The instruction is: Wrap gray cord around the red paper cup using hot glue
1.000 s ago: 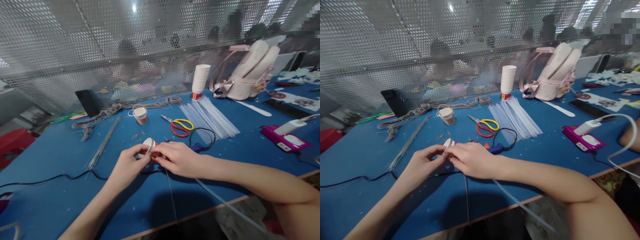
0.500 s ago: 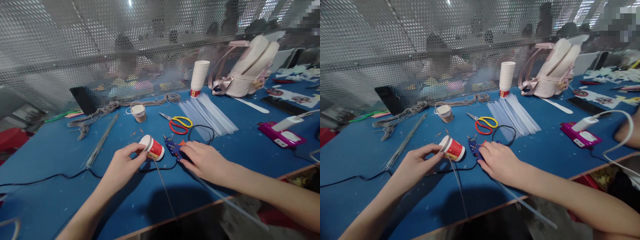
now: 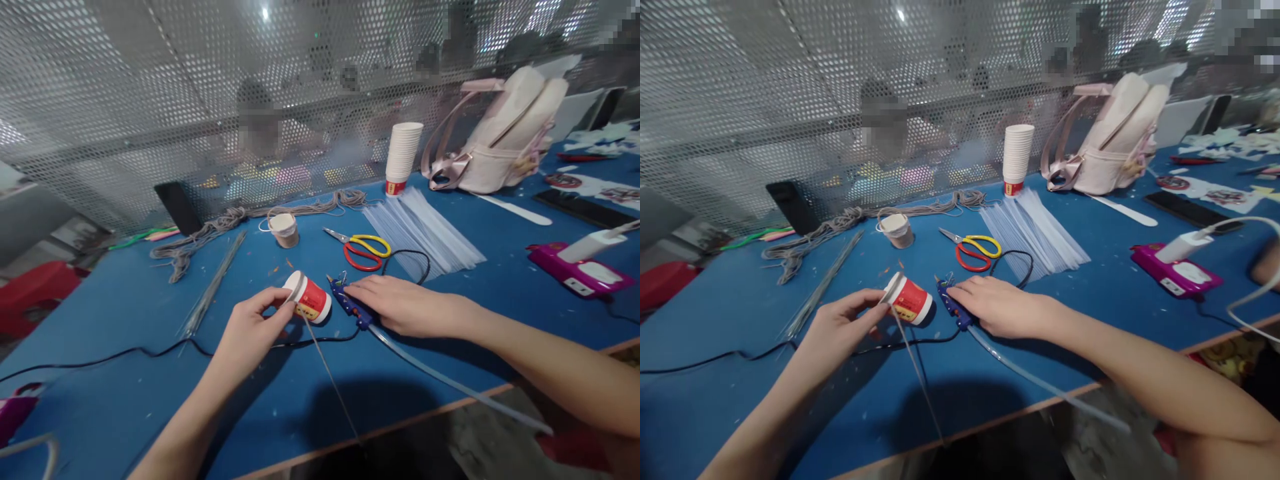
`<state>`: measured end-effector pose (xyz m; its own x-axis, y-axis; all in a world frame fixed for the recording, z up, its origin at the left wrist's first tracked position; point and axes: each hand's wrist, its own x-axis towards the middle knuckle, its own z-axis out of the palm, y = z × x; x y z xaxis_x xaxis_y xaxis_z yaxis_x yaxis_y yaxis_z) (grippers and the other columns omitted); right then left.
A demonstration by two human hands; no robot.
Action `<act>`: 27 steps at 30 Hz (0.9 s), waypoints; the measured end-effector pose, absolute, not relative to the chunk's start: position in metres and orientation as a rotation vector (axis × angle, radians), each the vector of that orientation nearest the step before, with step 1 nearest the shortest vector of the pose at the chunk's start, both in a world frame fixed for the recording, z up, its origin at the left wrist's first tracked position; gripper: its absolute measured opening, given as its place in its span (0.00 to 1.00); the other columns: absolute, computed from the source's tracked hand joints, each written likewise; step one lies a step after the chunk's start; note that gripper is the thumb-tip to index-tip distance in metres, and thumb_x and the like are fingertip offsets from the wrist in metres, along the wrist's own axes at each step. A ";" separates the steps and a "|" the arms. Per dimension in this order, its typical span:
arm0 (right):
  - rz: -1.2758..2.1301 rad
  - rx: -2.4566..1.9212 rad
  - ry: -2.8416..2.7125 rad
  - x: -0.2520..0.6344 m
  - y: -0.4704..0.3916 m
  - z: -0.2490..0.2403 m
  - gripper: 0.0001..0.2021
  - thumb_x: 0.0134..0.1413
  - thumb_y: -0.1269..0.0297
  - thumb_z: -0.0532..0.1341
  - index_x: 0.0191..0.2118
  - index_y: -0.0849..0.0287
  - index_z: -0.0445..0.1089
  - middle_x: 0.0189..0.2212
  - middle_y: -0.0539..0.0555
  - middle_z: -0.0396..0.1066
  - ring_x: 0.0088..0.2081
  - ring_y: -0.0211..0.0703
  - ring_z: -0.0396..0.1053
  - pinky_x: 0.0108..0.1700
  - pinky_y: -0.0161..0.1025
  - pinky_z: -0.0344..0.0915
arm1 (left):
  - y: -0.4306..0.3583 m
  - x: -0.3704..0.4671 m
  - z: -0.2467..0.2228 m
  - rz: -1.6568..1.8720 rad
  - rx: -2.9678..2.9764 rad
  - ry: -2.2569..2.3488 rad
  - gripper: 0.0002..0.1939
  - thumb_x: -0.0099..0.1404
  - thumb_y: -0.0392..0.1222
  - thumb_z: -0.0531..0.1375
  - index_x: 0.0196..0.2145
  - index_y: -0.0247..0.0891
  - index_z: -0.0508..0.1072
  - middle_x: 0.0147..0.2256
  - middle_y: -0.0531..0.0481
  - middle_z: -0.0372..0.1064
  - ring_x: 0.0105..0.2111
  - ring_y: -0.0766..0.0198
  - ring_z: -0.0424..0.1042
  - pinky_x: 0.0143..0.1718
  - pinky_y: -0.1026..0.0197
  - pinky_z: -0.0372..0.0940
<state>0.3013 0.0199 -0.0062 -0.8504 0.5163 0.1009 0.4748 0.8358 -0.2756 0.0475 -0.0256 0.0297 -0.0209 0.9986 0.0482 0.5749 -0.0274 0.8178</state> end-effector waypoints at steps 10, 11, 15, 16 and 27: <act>0.883 -0.785 -2.225 0.308 0.030 0.004 0.25 0.49 0.71 0.61 0.55 0.59 0.60 0.49 0.61 0.67 0.49 0.50 0.67 0.50 0.49 0.65 | -0.026 0.042 0.028 0.998 1.584 1.647 0.13 0.55 0.48 0.60 0.33 0.37 0.79 0.30 0.50 0.74 0.23 0.67 0.65 0.23 0.67 0.66; 1.046 -0.775 -2.042 0.309 0.029 0.006 0.26 0.48 0.69 0.61 0.55 0.57 0.60 0.49 0.60 0.68 0.46 0.48 0.69 0.46 0.46 0.68 | -0.026 0.042 0.029 1.009 1.583 1.650 0.13 0.55 0.48 0.60 0.33 0.37 0.79 0.30 0.50 0.74 0.24 0.67 0.65 0.23 0.67 0.66; 1.547 -0.575 -1.404 0.302 0.019 0.007 0.21 0.46 0.63 0.59 0.49 0.57 0.64 0.40 0.57 0.71 0.25 0.36 0.66 0.22 0.34 0.63 | -0.027 0.044 0.031 1.070 1.558 1.630 0.11 0.55 0.47 0.61 0.31 0.37 0.78 0.29 0.50 0.74 0.23 0.67 0.67 0.24 0.66 0.66; 1.601 -0.586 -1.359 0.299 0.016 0.006 0.18 0.46 0.62 0.59 0.45 0.59 0.67 0.38 0.57 0.71 0.21 0.33 0.62 0.20 0.33 0.59 | -0.027 0.045 0.031 1.080 1.554 1.621 0.11 0.55 0.46 0.61 0.31 0.38 0.78 0.29 0.51 0.74 0.23 0.67 0.67 0.24 0.66 0.66; 1.074 -0.985 -1.939 0.278 -0.022 0.005 0.07 0.47 0.69 0.60 0.35 0.58 0.68 0.25 0.49 0.72 0.24 0.35 0.66 0.28 0.32 0.62 | -0.031 0.053 0.025 1.106 1.648 1.588 0.08 0.57 0.43 0.59 0.30 0.38 0.77 0.29 0.52 0.72 0.23 0.68 0.67 0.25 0.67 0.65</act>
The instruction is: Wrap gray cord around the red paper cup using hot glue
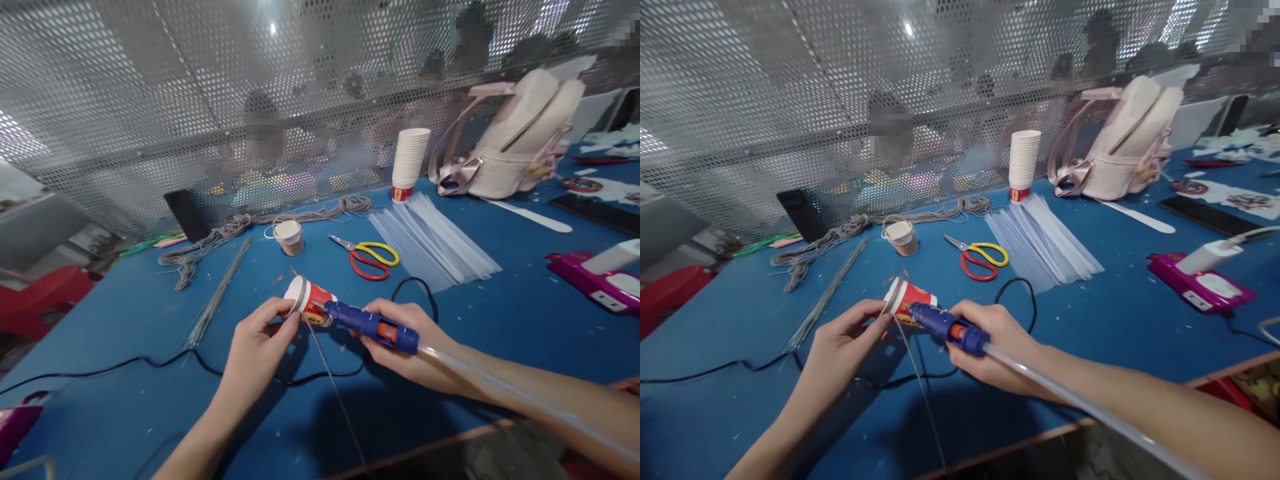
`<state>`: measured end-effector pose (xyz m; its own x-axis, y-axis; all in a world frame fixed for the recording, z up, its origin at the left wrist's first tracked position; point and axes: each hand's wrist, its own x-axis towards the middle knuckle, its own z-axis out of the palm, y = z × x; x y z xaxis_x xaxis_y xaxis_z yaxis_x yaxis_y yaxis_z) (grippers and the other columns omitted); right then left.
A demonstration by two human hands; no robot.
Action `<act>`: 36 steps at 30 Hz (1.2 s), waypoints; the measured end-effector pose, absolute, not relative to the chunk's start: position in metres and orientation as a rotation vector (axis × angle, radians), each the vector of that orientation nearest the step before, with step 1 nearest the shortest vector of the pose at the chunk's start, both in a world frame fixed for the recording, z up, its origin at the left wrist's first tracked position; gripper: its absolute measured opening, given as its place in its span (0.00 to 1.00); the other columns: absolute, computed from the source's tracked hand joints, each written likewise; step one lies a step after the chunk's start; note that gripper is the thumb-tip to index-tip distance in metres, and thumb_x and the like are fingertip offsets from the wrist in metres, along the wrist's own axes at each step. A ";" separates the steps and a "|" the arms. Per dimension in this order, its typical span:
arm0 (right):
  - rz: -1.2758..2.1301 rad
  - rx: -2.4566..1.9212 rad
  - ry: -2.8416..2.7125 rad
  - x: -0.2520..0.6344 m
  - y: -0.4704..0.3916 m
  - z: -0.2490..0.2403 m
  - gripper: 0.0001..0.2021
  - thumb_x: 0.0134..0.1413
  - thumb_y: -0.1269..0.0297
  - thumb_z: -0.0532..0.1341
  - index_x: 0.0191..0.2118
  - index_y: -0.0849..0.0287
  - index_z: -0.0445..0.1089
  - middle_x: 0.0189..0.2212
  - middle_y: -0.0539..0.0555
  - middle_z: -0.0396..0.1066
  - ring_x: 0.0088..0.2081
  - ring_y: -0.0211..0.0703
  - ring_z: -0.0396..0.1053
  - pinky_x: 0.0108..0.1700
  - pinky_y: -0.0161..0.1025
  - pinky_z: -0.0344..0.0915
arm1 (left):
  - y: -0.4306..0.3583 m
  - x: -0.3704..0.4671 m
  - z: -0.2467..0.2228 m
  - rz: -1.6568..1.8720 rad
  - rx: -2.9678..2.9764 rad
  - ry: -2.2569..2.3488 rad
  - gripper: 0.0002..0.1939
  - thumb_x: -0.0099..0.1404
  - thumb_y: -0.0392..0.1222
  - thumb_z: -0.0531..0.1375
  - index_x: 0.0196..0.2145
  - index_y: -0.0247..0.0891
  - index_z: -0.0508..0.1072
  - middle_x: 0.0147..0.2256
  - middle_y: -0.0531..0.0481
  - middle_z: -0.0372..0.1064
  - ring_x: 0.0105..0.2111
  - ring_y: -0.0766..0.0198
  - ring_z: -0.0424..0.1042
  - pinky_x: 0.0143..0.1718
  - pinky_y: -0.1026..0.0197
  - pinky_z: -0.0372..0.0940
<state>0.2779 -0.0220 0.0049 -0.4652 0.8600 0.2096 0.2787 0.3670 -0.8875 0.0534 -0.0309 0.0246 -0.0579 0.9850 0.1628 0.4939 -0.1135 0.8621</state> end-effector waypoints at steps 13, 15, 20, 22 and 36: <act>0.930 -0.897 -2.059 0.273 -0.022 -0.004 0.04 0.48 0.69 0.59 0.33 0.58 0.65 0.23 0.47 0.65 0.22 0.34 0.60 0.28 0.31 0.58 | -0.032 0.060 0.020 1.055 1.707 1.582 0.09 0.59 0.44 0.58 0.32 0.38 0.77 0.31 0.50 0.73 0.27 0.65 0.69 0.30 0.65 0.66; 0.930 -0.895 -2.058 0.273 -0.021 -0.006 0.04 0.48 0.69 0.58 0.33 0.58 0.65 0.23 0.47 0.66 0.22 0.34 0.61 0.28 0.31 0.58 | -0.032 0.060 0.019 1.060 1.709 1.581 0.09 0.59 0.44 0.58 0.32 0.38 0.77 0.31 0.50 0.73 0.27 0.65 0.69 0.30 0.65 0.66; 0.844 -0.832 -2.067 0.270 -0.021 -0.013 0.04 0.46 0.68 0.58 0.32 0.58 0.65 0.21 0.47 0.65 0.21 0.34 0.59 0.26 0.31 0.56 | -0.032 0.060 0.018 1.087 1.702 1.591 0.09 0.58 0.43 0.59 0.31 0.38 0.77 0.30 0.51 0.72 0.26 0.66 0.68 0.28 0.66 0.64; 0.806 -0.819 -2.064 0.270 -0.022 -0.013 0.03 0.47 0.68 0.57 0.31 0.58 0.64 0.21 0.47 0.65 0.21 0.34 0.59 0.26 0.31 0.56 | -0.033 0.061 0.018 1.087 1.695 1.589 0.09 0.58 0.43 0.59 0.31 0.38 0.77 0.30 0.51 0.73 0.26 0.66 0.68 0.29 0.65 0.65; 0.705 -0.810 -2.094 0.273 -0.022 -0.011 0.05 0.48 0.66 0.57 0.34 0.58 0.64 0.22 0.48 0.66 0.21 0.34 0.61 0.26 0.32 0.57 | -0.035 0.060 0.021 1.056 1.732 1.589 0.10 0.59 0.44 0.58 0.32 0.38 0.77 0.29 0.51 0.73 0.25 0.65 0.68 0.28 0.65 0.64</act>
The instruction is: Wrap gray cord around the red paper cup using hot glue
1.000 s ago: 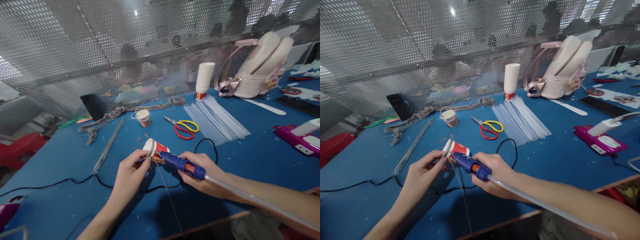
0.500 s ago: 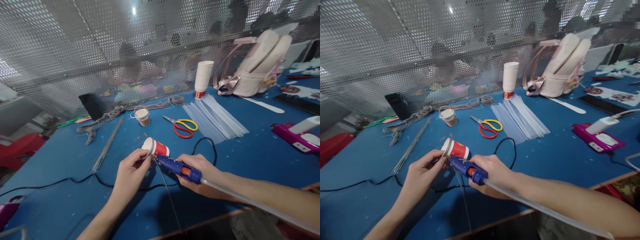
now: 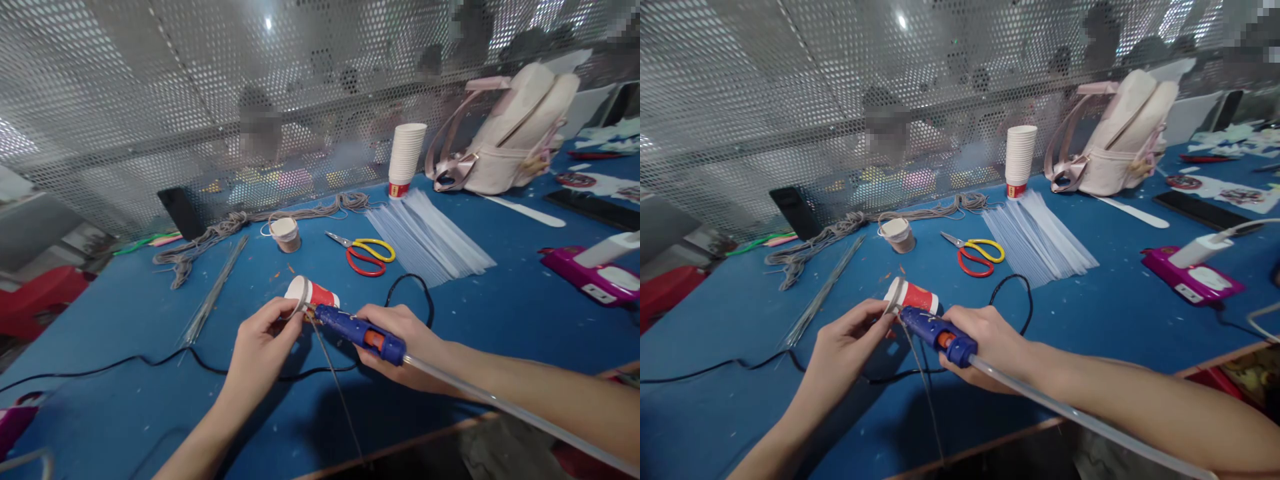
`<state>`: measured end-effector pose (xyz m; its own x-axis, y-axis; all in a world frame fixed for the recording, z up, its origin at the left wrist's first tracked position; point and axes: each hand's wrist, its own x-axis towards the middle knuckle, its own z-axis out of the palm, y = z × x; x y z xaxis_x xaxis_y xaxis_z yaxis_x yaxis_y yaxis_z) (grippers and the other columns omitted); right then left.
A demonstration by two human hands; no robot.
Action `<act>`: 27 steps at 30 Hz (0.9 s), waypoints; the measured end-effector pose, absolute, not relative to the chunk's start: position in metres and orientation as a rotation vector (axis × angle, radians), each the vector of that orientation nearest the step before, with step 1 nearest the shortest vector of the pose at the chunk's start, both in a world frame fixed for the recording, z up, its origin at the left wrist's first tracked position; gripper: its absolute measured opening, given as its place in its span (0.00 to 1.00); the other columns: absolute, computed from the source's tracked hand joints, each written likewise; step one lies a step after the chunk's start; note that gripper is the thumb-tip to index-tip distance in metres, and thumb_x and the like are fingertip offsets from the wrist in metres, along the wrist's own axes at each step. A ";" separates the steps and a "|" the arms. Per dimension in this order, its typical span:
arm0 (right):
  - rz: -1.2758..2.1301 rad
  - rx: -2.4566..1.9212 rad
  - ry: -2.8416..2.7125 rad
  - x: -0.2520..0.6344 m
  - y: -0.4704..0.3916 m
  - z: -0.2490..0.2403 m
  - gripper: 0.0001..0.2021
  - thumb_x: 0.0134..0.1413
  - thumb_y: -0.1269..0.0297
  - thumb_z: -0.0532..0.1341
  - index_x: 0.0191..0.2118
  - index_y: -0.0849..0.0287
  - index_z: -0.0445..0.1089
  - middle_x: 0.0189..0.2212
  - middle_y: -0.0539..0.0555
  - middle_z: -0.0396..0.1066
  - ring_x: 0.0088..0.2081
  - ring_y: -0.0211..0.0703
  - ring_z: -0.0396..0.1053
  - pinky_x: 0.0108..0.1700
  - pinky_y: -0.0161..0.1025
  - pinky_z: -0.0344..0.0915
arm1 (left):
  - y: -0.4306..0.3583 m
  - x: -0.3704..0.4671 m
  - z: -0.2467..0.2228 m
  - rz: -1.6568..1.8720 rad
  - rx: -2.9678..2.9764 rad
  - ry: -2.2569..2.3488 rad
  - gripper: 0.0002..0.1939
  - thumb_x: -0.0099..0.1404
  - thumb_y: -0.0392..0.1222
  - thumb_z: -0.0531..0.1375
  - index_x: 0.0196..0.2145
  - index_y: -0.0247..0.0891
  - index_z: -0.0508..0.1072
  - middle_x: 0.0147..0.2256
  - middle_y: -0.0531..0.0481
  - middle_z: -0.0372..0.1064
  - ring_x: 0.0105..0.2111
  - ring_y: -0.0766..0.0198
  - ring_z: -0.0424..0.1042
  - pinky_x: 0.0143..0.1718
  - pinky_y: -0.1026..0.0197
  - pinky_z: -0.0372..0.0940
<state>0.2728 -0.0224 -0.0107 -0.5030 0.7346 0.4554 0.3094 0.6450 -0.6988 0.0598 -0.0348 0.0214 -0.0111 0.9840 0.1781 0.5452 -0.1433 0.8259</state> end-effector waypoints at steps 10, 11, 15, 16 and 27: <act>0.676 -0.831 -2.163 0.276 -0.022 -0.004 0.04 0.49 0.67 0.57 0.34 0.59 0.64 0.24 0.50 0.69 0.23 0.36 0.64 0.27 0.32 0.59 | -0.035 0.061 0.023 1.041 1.720 1.589 0.10 0.59 0.45 0.57 0.30 0.38 0.77 0.28 0.51 0.72 0.25 0.65 0.67 0.28 0.65 0.63; 0.672 -0.834 -2.162 0.276 -0.022 -0.004 0.04 0.50 0.67 0.57 0.34 0.59 0.64 0.24 0.50 0.69 0.23 0.36 0.64 0.27 0.32 0.59 | -0.035 0.061 0.024 1.042 1.719 1.587 0.10 0.59 0.45 0.57 0.30 0.38 0.76 0.27 0.51 0.72 0.25 0.65 0.67 0.28 0.65 0.63; 0.673 -0.810 -2.212 0.275 -0.023 -0.006 0.04 0.49 0.66 0.57 0.33 0.58 0.63 0.21 0.49 0.68 0.20 0.35 0.61 0.23 0.31 0.55 | -0.034 0.061 0.023 1.048 1.730 1.595 0.09 0.59 0.44 0.58 0.30 0.38 0.76 0.26 0.52 0.70 0.24 0.66 0.66 0.27 0.65 0.62; 0.676 -0.803 -2.225 0.275 -0.023 -0.006 0.04 0.49 0.66 0.58 0.33 0.58 0.63 0.21 0.49 0.68 0.20 0.35 0.60 0.23 0.31 0.55 | -0.034 0.061 0.023 1.048 1.733 1.595 0.09 0.59 0.43 0.58 0.30 0.38 0.76 0.25 0.52 0.70 0.24 0.66 0.66 0.27 0.65 0.61; 0.701 -0.845 -2.156 0.278 -0.021 -0.004 0.04 0.49 0.67 0.56 0.33 0.60 0.64 0.22 0.49 0.68 0.22 0.35 0.62 0.26 0.33 0.59 | -0.035 0.060 0.025 1.030 1.706 1.576 0.10 0.59 0.44 0.57 0.30 0.38 0.76 0.27 0.51 0.71 0.25 0.66 0.66 0.27 0.65 0.61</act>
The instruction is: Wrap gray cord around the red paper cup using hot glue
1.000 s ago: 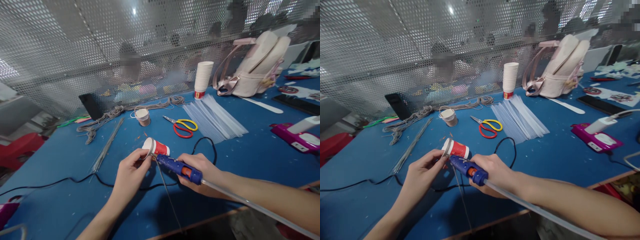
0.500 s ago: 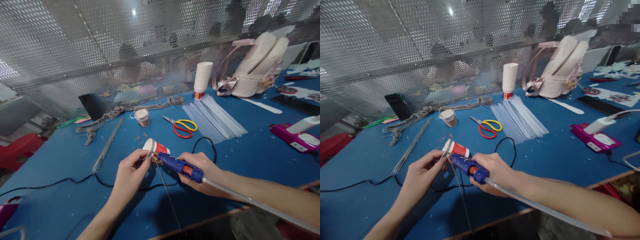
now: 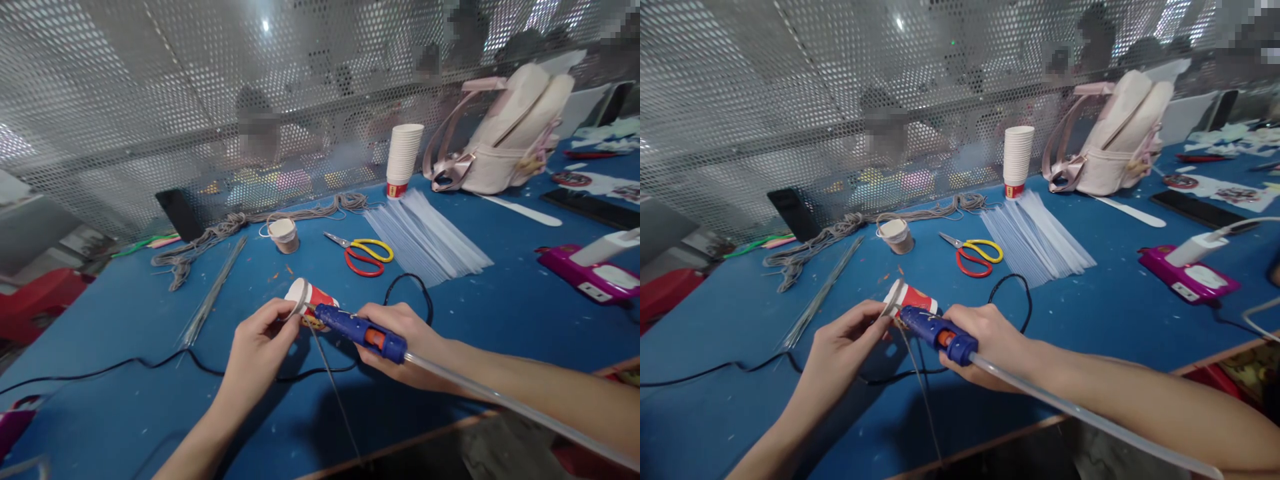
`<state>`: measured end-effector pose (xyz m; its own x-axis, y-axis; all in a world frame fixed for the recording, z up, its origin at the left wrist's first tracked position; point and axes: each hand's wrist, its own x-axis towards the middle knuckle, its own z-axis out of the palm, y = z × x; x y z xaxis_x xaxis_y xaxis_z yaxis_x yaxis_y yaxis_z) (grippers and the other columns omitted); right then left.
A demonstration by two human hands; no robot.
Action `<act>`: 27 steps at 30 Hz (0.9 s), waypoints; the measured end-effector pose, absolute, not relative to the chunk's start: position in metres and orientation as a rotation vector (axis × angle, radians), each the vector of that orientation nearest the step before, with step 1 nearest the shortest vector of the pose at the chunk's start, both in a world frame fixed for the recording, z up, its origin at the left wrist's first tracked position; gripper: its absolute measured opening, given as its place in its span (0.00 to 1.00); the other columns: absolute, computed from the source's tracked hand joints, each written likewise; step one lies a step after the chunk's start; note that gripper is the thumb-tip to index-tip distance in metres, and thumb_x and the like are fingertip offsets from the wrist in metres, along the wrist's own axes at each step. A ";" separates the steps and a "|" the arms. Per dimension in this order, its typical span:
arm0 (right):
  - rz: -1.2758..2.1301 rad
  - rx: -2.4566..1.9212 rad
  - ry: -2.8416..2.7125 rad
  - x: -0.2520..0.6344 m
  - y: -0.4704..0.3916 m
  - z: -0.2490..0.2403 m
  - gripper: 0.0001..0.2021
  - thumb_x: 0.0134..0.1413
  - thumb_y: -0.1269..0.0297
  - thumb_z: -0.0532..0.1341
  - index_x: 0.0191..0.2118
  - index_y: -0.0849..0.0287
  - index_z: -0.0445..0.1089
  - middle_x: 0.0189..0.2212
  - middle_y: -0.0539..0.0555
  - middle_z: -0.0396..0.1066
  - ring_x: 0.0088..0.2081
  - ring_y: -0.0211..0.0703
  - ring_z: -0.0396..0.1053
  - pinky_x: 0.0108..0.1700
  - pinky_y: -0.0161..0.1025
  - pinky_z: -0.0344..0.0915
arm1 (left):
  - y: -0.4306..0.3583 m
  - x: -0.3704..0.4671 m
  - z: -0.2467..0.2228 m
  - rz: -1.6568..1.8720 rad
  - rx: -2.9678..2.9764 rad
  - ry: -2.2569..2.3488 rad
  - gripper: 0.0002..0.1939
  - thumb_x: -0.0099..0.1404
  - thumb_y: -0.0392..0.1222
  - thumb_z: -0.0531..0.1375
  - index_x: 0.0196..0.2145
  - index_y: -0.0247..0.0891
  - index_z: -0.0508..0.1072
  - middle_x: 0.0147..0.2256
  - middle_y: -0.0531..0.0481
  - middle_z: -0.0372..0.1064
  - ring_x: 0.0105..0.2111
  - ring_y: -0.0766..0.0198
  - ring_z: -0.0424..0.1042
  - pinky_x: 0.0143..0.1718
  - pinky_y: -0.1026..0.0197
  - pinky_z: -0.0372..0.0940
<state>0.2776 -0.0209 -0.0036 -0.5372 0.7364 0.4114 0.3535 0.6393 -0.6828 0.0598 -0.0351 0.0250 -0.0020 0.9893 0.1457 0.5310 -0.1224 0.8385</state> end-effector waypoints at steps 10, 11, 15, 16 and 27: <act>0.755 -0.822 -2.096 0.276 -0.022 -0.012 0.04 0.49 0.66 0.58 0.32 0.59 0.65 0.21 0.48 0.65 0.21 0.34 0.59 0.25 0.32 0.56 | -0.035 0.055 0.021 1.052 1.745 1.550 0.09 0.59 0.42 0.57 0.29 0.37 0.76 0.28 0.51 0.71 0.25 0.66 0.66 0.27 0.65 0.61; 0.778 -0.849 -2.102 0.277 -0.021 -0.010 0.04 0.49 0.66 0.58 0.32 0.60 0.65 0.22 0.48 0.65 0.22 0.34 0.60 0.26 0.32 0.56 | -0.034 0.055 0.021 1.056 1.752 1.548 0.09 0.59 0.42 0.57 0.29 0.37 0.76 0.28 0.51 0.71 0.25 0.66 0.66 0.27 0.65 0.61; 0.869 -0.930 -2.090 0.279 -0.020 -0.005 0.02 0.49 0.68 0.59 0.31 0.59 0.65 0.22 0.47 0.64 0.23 0.35 0.61 0.27 0.32 0.57 | -0.034 0.056 0.022 1.070 1.780 1.533 0.08 0.59 0.41 0.58 0.28 0.37 0.76 0.27 0.51 0.71 0.26 0.66 0.66 0.27 0.66 0.60; 0.882 -0.937 -2.084 0.279 -0.020 -0.004 0.02 0.49 0.68 0.59 0.30 0.59 0.64 0.21 0.47 0.64 0.23 0.35 0.61 0.27 0.32 0.57 | -0.034 0.056 0.022 1.077 1.783 1.527 0.08 0.59 0.41 0.58 0.28 0.37 0.76 0.27 0.51 0.71 0.26 0.66 0.66 0.27 0.66 0.61; 0.885 -0.939 -2.103 0.280 -0.020 -0.004 0.03 0.49 0.67 0.59 0.31 0.60 0.65 0.22 0.48 0.64 0.24 0.35 0.62 0.28 0.33 0.57 | -0.033 0.054 0.023 1.121 1.821 1.480 0.07 0.59 0.39 0.58 0.29 0.37 0.77 0.30 0.49 0.74 0.28 0.64 0.70 0.30 0.65 0.64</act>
